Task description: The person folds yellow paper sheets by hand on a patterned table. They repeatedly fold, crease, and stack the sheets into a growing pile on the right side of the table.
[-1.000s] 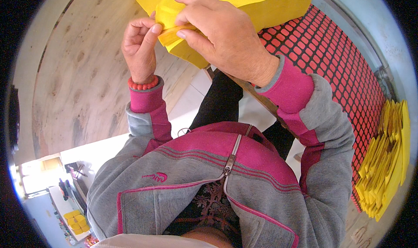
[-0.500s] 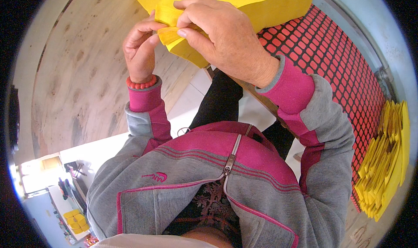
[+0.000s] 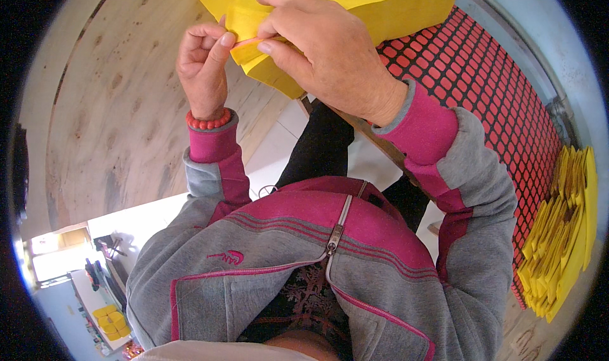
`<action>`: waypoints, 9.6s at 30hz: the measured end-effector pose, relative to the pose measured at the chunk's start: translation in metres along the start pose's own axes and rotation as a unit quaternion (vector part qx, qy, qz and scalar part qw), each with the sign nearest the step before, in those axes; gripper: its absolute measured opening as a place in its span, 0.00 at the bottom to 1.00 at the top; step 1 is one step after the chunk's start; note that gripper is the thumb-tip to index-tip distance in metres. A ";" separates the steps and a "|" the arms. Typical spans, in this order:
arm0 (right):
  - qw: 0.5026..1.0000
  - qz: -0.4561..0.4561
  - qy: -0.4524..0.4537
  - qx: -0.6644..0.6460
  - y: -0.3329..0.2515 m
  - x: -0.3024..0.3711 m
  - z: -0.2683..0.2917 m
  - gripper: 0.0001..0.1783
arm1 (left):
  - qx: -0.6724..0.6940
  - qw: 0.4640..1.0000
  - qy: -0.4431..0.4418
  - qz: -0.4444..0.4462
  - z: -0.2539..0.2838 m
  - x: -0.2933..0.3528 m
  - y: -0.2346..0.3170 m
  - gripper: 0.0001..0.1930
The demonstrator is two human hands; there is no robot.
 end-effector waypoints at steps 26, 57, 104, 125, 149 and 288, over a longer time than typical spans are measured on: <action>0.995 -0.071 -0.069 -0.006 0.005 0.007 0.000 0.05 | -0.042 0.994 -0.096 -0.035 0.017 -0.003 -0.006 0.06; 0.996 -0.021 -0.062 -0.056 0.000 -0.013 0.012 0.09 | -0.013 1.000 -0.010 0.018 0.004 0.003 -0.001 0.04; 0.882 -0.288 -0.372 0.007 -0.085 0.169 0.075 0.10 | -0.149 0.982 -0.090 -0.066 0.017 0.007 -0.024 0.12; 0.985 0.052 -0.152 0.060 0.003 0.007 0.035 0.13 | -0.097 0.989 -0.111 -0.005 -0.011 0.010 0.006 0.13; 0.996 -0.030 -0.081 0.024 0.005 0.014 0.021 0.05 | -0.047 0.995 -0.088 -0.004 -0.003 0.011 0.003 0.10; 0.853 -0.459 -0.215 0.129 -0.041 0.249 0.066 0.10 | -0.213 0.969 -0.094 -0.087 -0.014 0.004 0.013 0.11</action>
Point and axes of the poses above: each hand's wrist, its own x-axis away from the middle knuckle, its own z-axis out of the back of the hand, y = z × x, the point moved 2 cm from there along -x, towards the middle knuckle, and after that the axes turned 10 degrees about y, right-handed, at the moved point
